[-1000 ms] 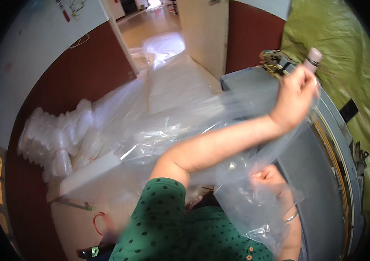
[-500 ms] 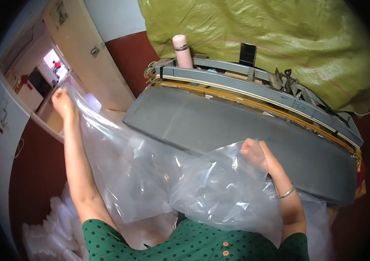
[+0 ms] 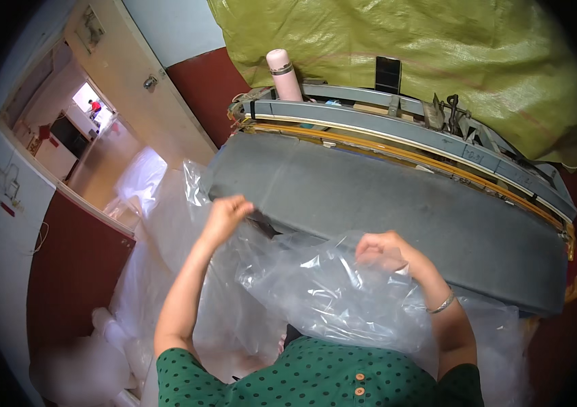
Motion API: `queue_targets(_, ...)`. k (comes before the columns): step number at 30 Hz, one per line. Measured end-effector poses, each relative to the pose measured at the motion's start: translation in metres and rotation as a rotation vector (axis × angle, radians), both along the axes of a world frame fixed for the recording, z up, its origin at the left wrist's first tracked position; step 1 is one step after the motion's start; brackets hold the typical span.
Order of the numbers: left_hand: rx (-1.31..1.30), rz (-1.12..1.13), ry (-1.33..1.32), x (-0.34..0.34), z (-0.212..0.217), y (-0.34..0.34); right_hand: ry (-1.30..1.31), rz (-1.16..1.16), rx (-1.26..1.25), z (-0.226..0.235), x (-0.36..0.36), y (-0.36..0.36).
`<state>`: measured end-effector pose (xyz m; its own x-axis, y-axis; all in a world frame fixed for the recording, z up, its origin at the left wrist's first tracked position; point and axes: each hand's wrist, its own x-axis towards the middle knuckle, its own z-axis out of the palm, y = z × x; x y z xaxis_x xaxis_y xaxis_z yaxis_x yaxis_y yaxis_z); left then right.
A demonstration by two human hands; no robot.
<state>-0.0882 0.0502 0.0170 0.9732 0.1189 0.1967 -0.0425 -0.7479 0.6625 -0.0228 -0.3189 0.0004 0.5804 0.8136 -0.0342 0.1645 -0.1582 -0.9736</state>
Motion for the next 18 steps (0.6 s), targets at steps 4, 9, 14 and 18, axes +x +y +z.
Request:
queue_targets(4, 0.218, 0.044, -0.215, 0.018, 0.059, -0.020, -0.106, 0.185, 0.083, 0.029, -0.009, 0.032)
queue_targets(9, 0.204, -0.025, -0.487, 0.032, 0.132, -0.087, 0.059, -0.027, 0.276, 0.049, -0.006, 0.085)
queue_targets(14, 0.506, -0.238, -0.770, 0.032, 0.182, -0.136, -0.599, -0.296, 0.204, 0.037, -0.001, 0.146)
queue_targets(18, 0.474, -0.014, -1.192, 0.013, 0.252, -0.109, -0.563, -0.455, 0.067, -0.001, 0.015, 0.133)
